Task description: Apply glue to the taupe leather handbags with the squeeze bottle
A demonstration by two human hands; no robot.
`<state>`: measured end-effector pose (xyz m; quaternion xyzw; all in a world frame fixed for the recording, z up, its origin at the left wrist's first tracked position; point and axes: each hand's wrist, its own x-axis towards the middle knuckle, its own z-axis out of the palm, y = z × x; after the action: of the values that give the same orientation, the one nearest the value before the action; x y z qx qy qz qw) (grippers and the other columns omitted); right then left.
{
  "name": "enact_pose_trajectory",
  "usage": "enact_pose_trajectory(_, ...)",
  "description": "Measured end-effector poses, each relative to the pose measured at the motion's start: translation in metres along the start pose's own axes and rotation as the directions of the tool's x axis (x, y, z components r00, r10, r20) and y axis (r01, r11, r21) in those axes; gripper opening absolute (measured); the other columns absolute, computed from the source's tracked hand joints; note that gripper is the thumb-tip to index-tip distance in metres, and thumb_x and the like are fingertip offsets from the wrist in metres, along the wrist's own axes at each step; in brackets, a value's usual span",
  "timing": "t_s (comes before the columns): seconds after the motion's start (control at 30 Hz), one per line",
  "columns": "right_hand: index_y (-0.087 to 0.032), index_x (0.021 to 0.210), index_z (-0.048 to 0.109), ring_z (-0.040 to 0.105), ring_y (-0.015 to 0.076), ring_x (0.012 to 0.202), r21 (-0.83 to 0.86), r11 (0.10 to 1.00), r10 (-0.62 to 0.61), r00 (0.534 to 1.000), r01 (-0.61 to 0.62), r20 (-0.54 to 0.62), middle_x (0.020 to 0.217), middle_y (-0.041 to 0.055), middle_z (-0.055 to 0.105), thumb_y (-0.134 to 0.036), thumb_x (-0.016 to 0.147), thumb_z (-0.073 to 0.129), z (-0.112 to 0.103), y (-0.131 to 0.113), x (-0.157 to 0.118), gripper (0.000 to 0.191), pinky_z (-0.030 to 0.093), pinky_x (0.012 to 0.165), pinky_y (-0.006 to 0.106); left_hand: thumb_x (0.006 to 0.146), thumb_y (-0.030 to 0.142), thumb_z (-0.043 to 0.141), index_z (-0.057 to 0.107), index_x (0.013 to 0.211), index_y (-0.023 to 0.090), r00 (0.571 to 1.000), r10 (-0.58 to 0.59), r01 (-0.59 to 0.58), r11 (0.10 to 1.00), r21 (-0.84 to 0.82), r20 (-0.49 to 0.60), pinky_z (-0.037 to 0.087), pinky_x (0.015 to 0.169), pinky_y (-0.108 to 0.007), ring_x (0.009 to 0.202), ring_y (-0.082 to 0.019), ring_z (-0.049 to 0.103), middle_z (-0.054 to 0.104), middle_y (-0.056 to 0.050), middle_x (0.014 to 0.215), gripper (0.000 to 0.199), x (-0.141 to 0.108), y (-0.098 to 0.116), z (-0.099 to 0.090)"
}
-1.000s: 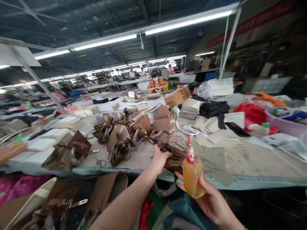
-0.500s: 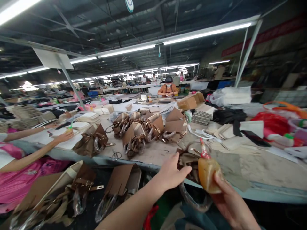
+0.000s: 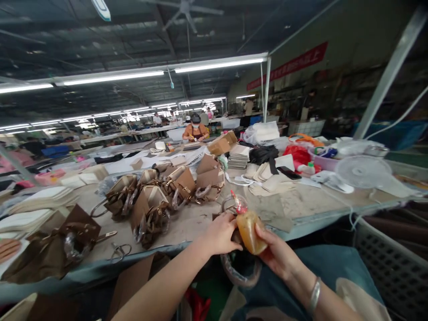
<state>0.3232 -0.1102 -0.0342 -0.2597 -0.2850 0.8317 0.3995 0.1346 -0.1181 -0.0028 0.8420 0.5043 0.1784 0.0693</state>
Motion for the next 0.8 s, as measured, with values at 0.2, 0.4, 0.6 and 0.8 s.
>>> enact_pose_trajectory(0.2,-0.014,0.104,0.066,0.069,0.0212,0.085,0.024,1.000,-0.005,0.999,0.003,0.052,0.097,0.0083,0.073,-0.032,0.077,0.074,-0.001,-0.013,0.008,0.034,0.052,0.077,0.031,0.073,0.019,0.062,0.068,0.102,0.029,0.996,0.084,-0.085,0.991,-0.101,-0.012,0.045,0.090,-0.034,0.101,-0.025,0.060,0.064,-0.005,0.109,0.032,0.020,-0.009,-0.007)
enact_pose_trajectory(0.4,-0.013,0.109,0.063,0.068,0.0222,0.086,0.056,0.996,0.055,0.990,-0.063,0.131,0.100,0.0097,0.072,-0.033,0.075,0.075,0.008,-0.040,0.016,0.040,0.053,0.077,0.036,0.068,0.017,0.065,0.065,0.100,0.026,1.000,0.002,0.001,0.983,-0.182,0.016,0.044,0.093,-0.038,0.103,-0.026,0.060,0.069,-0.004,0.106,0.033,0.031,-0.017,-0.010)
enact_pose_trajectory(0.6,-0.010,0.100,0.067,0.067,0.0174,0.080,0.025,0.999,0.028,0.979,-0.034,0.203,0.091,0.0083,0.071,-0.028,0.062,0.084,0.008,-0.047,0.025,0.045,0.048,0.080,0.028,0.077,0.030,0.064,0.066,0.110,0.030,0.987,-0.033,0.070,0.967,-0.245,0.154,0.045,0.096,-0.039,0.106,-0.025,0.062,0.068,-0.004,0.117,0.033,0.048,-0.033,0.004)
enact_pose_trajectory(0.8,-0.011,0.092,0.066,0.063,0.0141,0.073,0.022,0.997,0.071,0.989,-0.075,0.133,0.082,0.0034,0.067,-0.028,0.052,0.089,0.010,-0.048,0.021,0.049,0.046,0.072,0.025,0.076,0.030,0.065,0.064,0.116,0.028,0.987,0.060,-0.064,0.998,0.022,0.151,0.030,0.109,-0.043,0.116,-0.030,0.056,0.063,-0.006,0.127,0.040,0.053,-0.046,0.012)
